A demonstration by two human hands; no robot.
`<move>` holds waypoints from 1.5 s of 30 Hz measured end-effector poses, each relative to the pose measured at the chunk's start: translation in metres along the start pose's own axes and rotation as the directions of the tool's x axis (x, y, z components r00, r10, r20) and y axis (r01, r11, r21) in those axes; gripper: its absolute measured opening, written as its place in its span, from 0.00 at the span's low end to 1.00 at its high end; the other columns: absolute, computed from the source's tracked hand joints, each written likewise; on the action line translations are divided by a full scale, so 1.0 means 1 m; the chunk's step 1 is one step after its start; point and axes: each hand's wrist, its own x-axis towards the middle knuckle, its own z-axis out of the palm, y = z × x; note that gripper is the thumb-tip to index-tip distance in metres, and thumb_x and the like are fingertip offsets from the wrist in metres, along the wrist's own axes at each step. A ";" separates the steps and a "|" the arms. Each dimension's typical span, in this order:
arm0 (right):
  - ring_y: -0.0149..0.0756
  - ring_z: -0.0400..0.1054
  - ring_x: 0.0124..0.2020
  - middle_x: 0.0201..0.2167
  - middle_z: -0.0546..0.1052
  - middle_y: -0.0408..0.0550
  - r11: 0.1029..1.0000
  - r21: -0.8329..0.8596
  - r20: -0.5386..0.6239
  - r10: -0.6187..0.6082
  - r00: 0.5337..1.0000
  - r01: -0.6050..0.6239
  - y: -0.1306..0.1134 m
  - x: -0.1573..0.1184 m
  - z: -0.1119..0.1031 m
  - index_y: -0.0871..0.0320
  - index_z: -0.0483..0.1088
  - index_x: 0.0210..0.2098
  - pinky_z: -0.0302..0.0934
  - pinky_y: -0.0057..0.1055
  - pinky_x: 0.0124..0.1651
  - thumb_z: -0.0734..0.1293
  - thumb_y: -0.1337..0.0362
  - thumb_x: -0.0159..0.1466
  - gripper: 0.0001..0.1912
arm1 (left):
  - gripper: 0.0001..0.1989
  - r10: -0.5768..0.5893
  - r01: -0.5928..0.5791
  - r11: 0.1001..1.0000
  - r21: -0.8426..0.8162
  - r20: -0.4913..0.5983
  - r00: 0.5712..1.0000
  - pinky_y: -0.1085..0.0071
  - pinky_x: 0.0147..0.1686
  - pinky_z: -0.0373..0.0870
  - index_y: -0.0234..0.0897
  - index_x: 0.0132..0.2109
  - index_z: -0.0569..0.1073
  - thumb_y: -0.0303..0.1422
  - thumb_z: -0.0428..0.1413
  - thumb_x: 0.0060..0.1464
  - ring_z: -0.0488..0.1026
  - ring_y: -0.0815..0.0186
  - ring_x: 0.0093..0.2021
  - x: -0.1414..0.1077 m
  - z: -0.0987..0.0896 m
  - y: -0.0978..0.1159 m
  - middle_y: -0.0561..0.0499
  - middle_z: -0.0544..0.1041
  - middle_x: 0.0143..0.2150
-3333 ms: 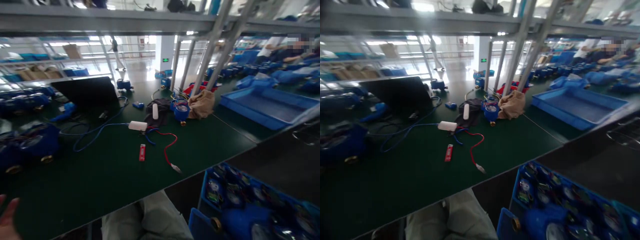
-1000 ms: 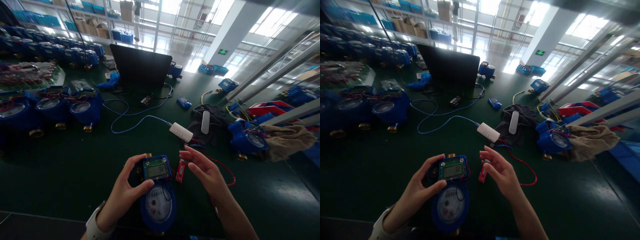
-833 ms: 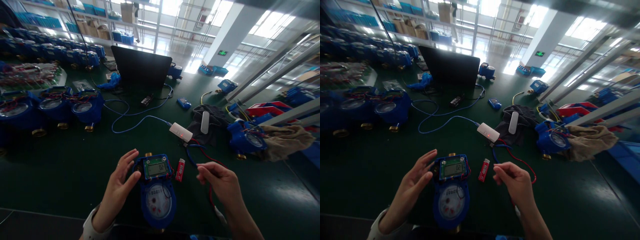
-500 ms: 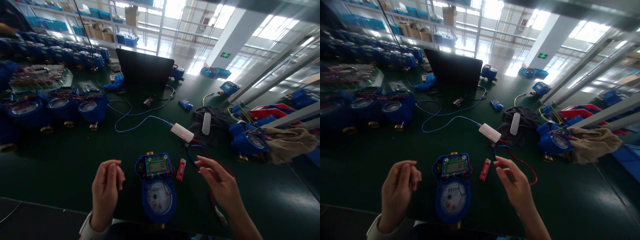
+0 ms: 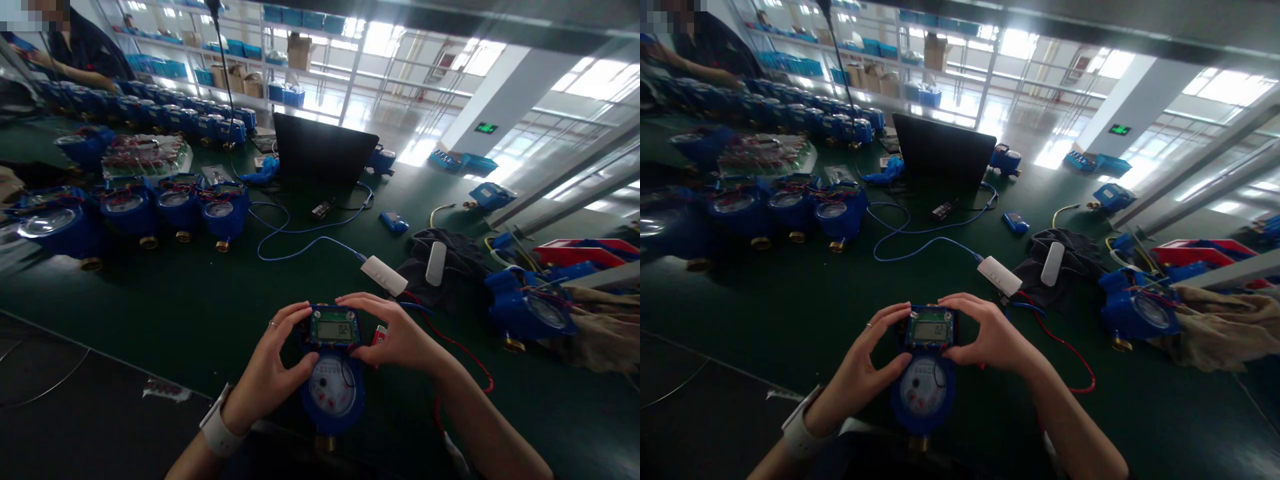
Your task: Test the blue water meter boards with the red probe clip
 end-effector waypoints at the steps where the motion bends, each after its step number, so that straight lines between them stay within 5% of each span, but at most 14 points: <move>1: 0.52 0.71 0.54 0.53 0.76 0.55 0.999 0.018 -0.012 -0.043 0.999 0.044 0.001 -0.002 -0.002 0.56 0.73 0.53 0.65 0.48 0.57 0.77 0.67 0.48 0.32 | 0.27 0.000 0.000 1.000 -0.003 0.023 1.000 0.53 0.64 0.61 0.42 0.62 0.65 0.31 0.59 0.56 0.62 0.53 0.66 0.000 0.000 0.000 0.42 0.65 0.65; 5: 0.54 0.72 0.54 0.54 0.76 0.55 0.981 0.045 -0.123 -0.181 0.976 0.188 0.001 -0.014 -0.003 0.53 0.71 0.56 0.67 0.49 0.56 0.79 0.69 0.47 0.36 | 0.27 -0.002 0.002 1.000 -0.002 0.053 0.999 0.52 0.64 0.62 0.43 0.61 0.66 0.31 0.61 0.54 0.63 0.53 0.64 0.003 -0.002 0.002 0.42 0.66 0.64; 8: 0.56 0.69 0.58 0.55 0.76 0.54 0.972 0.031 -0.308 -0.211 0.927 0.232 0.003 -0.019 0.004 0.52 0.72 0.55 0.63 0.53 0.60 0.80 0.69 0.48 0.35 | 0.24 0.006 -0.007 1.000 0.025 0.046 0.999 0.51 0.60 0.65 0.43 0.56 0.71 0.31 0.62 0.52 0.64 0.51 0.63 0.008 -0.001 0.004 0.42 0.67 0.62; 12: 0.50 0.73 0.53 0.51 0.78 0.53 0.956 0.277 -0.498 0.054 0.866 0.100 0.012 -0.011 0.021 0.54 0.74 0.51 0.67 0.49 0.57 0.78 0.65 0.51 0.28 | 0.16 0.031 -0.034 0.994 0.108 0.027 0.999 0.49 0.59 0.65 0.41 0.51 0.76 0.32 0.60 0.54 0.64 0.50 0.62 0.016 0.004 0.008 0.42 0.68 0.60; 15: 0.48 0.76 0.47 0.45 0.81 0.51 0.888 0.460 -0.490 0.244 0.837 0.011 0.016 -0.004 0.031 0.55 0.74 0.48 0.71 0.47 0.52 0.78 0.62 0.51 0.25 | 0.14 0.039 -0.045 0.989 0.142 0.038 0.998 0.49 0.60 0.64 0.40 0.49 0.78 0.33 0.61 0.54 0.64 0.49 0.62 0.019 0.007 0.011 0.41 0.68 0.59; 20: 0.48 0.76 0.45 0.46 0.81 0.52 0.853 0.519 -0.466 0.338 0.818 -0.057 0.010 -0.001 0.039 0.55 0.73 0.48 0.73 0.46 0.48 0.77 0.57 0.52 0.25 | 0.10 0.028 -0.030 0.990 0.135 0.021 0.999 0.48 0.59 0.64 0.41 0.44 0.80 0.35 0.62 0.54 0.63 0.49 0.61 0.020 0.011 0.013 0.42 0.68 0.59; 26: 0.48 0.75 0.46 0.45 0.80 0.52 0.863 0.505 -0.481 0.282 0.830 -0.001 0.006 0.000 0.042 0.55 0.73 0.47 0.71 0.47 0.49 0.77 0.58 0.50 0.26 | 0.14 -0.004 0.008 0.989 -0.146 0.027 1.000 0.50 0.60 0.64 0.40 0.41 0.81 0.31 0.50 0.62 0.68 0.53 0.59 0.033 0.009 0.011 0.43 0.73 0.56; 30: 0.47 0.75 0.45 0.44 0.80 0.51 0.866 0.499 -0.482 0.248 0.840 0.030 0.004 0.003 0.040 0.55 0.72 0.47 0.70 0.47 0.50 0.77 0.60 0.50 0.26 | 0.11 0.013 0.009 0.977 -0.214 0.103 0.995 0.58 0.54 0.72 0.38 0.40 0.81 0.34 0.53 0.61 0.74 0.56 0.54 0.041 0.006 0.009 0.43 0.75 0.54; 37: 0.46 0.73 0.47 0.43 0.78 0.50 0.905 0.416 -0.563 0.179 0.807 0.089 0.002 -0.005 0.036 0.54 0.72 0.46 0.69 0.45 0.52 0.77 0.66 0.48 0.26 | 0.06 -0.017 0.014 0.995 -0.096 -0.035 0.999 0.56 0.56 0.66 0.36 0.36 0.75 0.31 0.54 0.58 0.71 0.55 0.53 0.039 0.003 0.019 0.44 0.77 0.44; 42: 0.46 0.73 0.46 0.43 0.78 0.50 0.909 0.395 -0.582 0.136 0.801 0.132 0.002 -0.006 0.039 0.54 0.72 0.47 0.69 0.45 0.51 0.78 0.67 0.49 0.26 | 0.11 -0.052 0.054 0.998 -0.036 0.038 0.998 0.68 0.31 0.70 0.37 0.36 0.71 0.35 0.47 0.62 0.71 0.63 0.31 0.036 -0.005 0.029 0.50 0.74 0.31; 45: 0.45 0.73 0.46 0.44 0.78 0.49 0.915 0.374 -0.597 0.113 0.794 0.151 0.004 -0.005 0.040 0.54 0.73 0.47 0.69 0.45 0.52 0.78 0.67 0.49 0.26 | 0.09 -0.034 0.033 0.999 0.004 0.084 0.996 0.71 0.28 0.66 0.37 0.35 0.70 0.34 0.47 0.61 0.69 0.65 0.29 0.038 -0.012 0.031 0.52 0.73 0.29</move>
